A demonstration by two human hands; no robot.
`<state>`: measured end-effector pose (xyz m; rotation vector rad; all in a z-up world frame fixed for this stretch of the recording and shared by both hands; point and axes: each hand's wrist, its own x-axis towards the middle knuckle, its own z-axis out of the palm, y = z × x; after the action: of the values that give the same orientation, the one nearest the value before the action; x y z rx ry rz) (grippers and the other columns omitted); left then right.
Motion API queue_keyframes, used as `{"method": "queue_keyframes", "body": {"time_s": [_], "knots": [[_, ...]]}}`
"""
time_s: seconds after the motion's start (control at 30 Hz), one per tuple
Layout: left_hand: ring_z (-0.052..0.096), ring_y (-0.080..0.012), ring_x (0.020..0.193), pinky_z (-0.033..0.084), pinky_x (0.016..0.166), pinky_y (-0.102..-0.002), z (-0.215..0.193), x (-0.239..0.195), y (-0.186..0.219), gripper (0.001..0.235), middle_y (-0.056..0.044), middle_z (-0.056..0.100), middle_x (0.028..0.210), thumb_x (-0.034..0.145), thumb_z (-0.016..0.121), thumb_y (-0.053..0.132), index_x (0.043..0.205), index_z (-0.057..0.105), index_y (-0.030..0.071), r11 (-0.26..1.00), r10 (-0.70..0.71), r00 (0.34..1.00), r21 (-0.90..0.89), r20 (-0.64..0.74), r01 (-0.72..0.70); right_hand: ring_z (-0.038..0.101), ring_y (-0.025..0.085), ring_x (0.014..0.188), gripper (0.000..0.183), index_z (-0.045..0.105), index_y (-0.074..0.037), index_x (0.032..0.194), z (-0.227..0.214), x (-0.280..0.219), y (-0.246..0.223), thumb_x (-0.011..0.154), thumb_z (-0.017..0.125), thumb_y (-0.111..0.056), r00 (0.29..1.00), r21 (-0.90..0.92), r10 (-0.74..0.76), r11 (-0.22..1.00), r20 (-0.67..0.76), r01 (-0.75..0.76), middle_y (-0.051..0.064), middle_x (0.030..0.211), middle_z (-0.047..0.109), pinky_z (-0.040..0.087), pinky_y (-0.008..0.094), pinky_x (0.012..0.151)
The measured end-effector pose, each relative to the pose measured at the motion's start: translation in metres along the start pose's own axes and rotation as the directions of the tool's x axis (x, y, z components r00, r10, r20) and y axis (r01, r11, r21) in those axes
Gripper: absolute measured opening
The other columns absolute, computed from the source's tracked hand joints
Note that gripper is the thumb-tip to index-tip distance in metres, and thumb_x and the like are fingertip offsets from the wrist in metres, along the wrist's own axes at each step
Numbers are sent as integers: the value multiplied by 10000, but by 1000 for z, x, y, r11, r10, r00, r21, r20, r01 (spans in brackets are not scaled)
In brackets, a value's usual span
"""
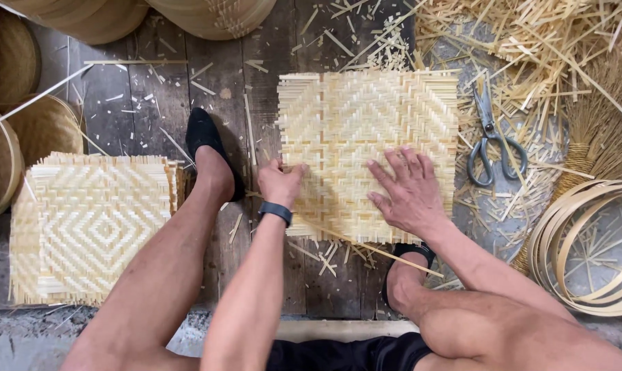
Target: Assembling and trimming bamboo steamer components using a wooden mold and scissors.
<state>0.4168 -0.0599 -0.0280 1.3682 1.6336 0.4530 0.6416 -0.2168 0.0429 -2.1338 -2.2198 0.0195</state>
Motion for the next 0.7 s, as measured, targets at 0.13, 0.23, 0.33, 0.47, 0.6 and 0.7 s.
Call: {"method": "queue_keyframes", "body": {"time_s": [0.13, 0.23, 0.33, 0.47, 0.6, 0.7], "knots": [[605, -203, 655, 524, 605, -351, 12, -91, 64, 118, -75, 652, 770, 897, 709, 108, 850, 613, 59, 999, -37, 995, 14, -93, 38, 359, 377, 1407, 635, 576, -187, 1446, -9, 2, -11, 893, 654, -491, 999, 13, 37, 999, -33, -37, 143, 1484, 457, 280, 564, 1163], [631, -337, 744, 495, 673, -458, 31, -177, 99, 121, -152, 625, 770, 946, 639, 82, 830, 603, 70, 806, 583, 812, 139, -18, -576, 341, 383, 1415, 650, 573, -177, 1452, -9, 7, -12, 879, 665, -470, 998, 15, 65, 998, 16, -65, 154, 1486, 447, 263, 566, 1174], [655, -366, 978, 535, 813, -455, 43, -202, 99, 208, -222, 686, 1100, 741, 587, 35, 946, 574, 2, 608, 780, 616, 93, 111, -788, 316, 382, 1441, 653, 555, -180, 1466, -6, 7, -15, 883, 656, -456, 997, 36, 69, 997, 32, -70, 161, 1512, 429, 229, 562, 1197], [686, -270, 872, 556, 751, -398, 21, -151, 78, 60, -121, 718, 982, 928, 672, 123, 965, 641, 89, 826, 563, 825, 43, -41, -561, 278, 380, 1480, 658, 528, -185, 1487, -2, 3, -11, 891, 644, -437, 993, 63, 108, 992, 44, -110, 171, 1552, 402, 177, 556, 1231], [663, -168, 658, 542, 618, -318, -4, -32, 19, 197, -77, 739, 778, 816, 820, 126, 954, 705, 44, 990, 123, 989, -62, -80, -128, 242, 386, 1512, 657, 504, -190, 1513, 9, -8, -12, 916, 625, -436, 989, 105, 145, 983, 34, -148, 175, 1582, 374, 140, 558, 1252], [648, -122, 669, 540, 626, -285, 10, 19, -20, 272, -58, 755, 794, 741, 891, 96, 962, 746, 33, 981, 97, 995, -165, -12, -98, 216, 389, 1523, 661, 492, -195, 1530, 23, -9, -7, 937, 616, -460, 988, 127, 156, 980, 4, -155, 170, 1593, 350, 126, 560, 1250]]}}
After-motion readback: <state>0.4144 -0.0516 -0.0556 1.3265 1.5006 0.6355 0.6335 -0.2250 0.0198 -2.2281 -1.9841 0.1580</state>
